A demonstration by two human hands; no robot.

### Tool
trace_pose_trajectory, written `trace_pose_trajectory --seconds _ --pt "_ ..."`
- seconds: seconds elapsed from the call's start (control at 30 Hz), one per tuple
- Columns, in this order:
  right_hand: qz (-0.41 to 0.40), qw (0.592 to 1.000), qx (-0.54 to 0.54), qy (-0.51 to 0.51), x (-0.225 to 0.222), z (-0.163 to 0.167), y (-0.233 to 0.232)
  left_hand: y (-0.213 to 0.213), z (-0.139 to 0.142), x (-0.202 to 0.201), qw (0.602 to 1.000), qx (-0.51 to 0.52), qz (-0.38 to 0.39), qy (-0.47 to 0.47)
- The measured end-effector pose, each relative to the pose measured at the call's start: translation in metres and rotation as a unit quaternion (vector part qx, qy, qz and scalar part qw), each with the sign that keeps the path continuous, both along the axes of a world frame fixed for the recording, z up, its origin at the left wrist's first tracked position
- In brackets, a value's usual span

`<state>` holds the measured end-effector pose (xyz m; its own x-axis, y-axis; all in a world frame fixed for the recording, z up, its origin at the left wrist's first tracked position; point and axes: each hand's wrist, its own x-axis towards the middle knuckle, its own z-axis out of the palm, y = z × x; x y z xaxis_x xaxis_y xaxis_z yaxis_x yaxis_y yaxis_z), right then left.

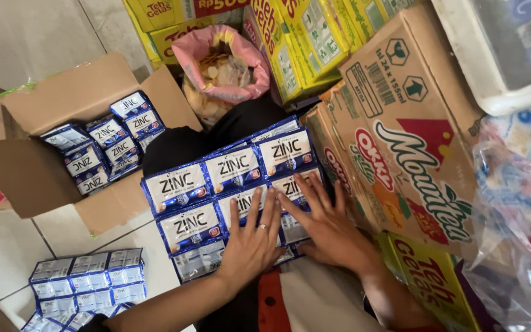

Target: The person moves and stacks cardboard boxes, then sits on the floor to unpack and arrange small zinc supplement packets into a cardboard box. The person handles boxes of tea and other goods, and uses a digital scale with a colander to weigh items.

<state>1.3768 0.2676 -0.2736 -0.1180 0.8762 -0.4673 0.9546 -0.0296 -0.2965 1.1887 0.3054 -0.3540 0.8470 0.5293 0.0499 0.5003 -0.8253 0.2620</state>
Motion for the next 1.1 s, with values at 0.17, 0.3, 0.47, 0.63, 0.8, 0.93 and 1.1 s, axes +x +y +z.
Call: trace_pose_trajectory --seconds 0.17,0.3,0.47,0.63,0.8,0.93,1.1 --pt "0.039 0.995 0.094 0.004 0.003 -0.007 -0.003 -0.004 0.003 0.000 0.999 0.037 -0.002 0.008" --pt "0.074 0.983 0.151 0.077 0.023 -0.011 0.001 -0.014 -0.002 -0.003 0.994 0.109 -0.008 0.013" --pt "0.078 0.978 0.166 0.102 0.035 -0.014 0.007 -0.023 -0.003 -0.004 0.990 0.135 0.006 -0.030" --pt "0.088 0.981 0.173 0.023 0.026 0.001 0.000 0.002 0.011 -0.007 0.999 0.021 -0.037 -0.012" --pt "0.083 0.973 0.209 0.051 0.014 0.018 -0.008 0.031 0.034 -0.009 0.991 -0.117 -0.055 -0.038" --pt "0.094 0.958 0.269 -0.026 0.001 0.002 0.004 0.035 0.041 -0.007 0.991 -0.104 -0.064 -0.047" --pt "0.123 0.956 0.266 -0.027 0.007 -0.012 0.011 0.026 0.033 -0.006 0.996 -0.068 -0.031 -0.054"
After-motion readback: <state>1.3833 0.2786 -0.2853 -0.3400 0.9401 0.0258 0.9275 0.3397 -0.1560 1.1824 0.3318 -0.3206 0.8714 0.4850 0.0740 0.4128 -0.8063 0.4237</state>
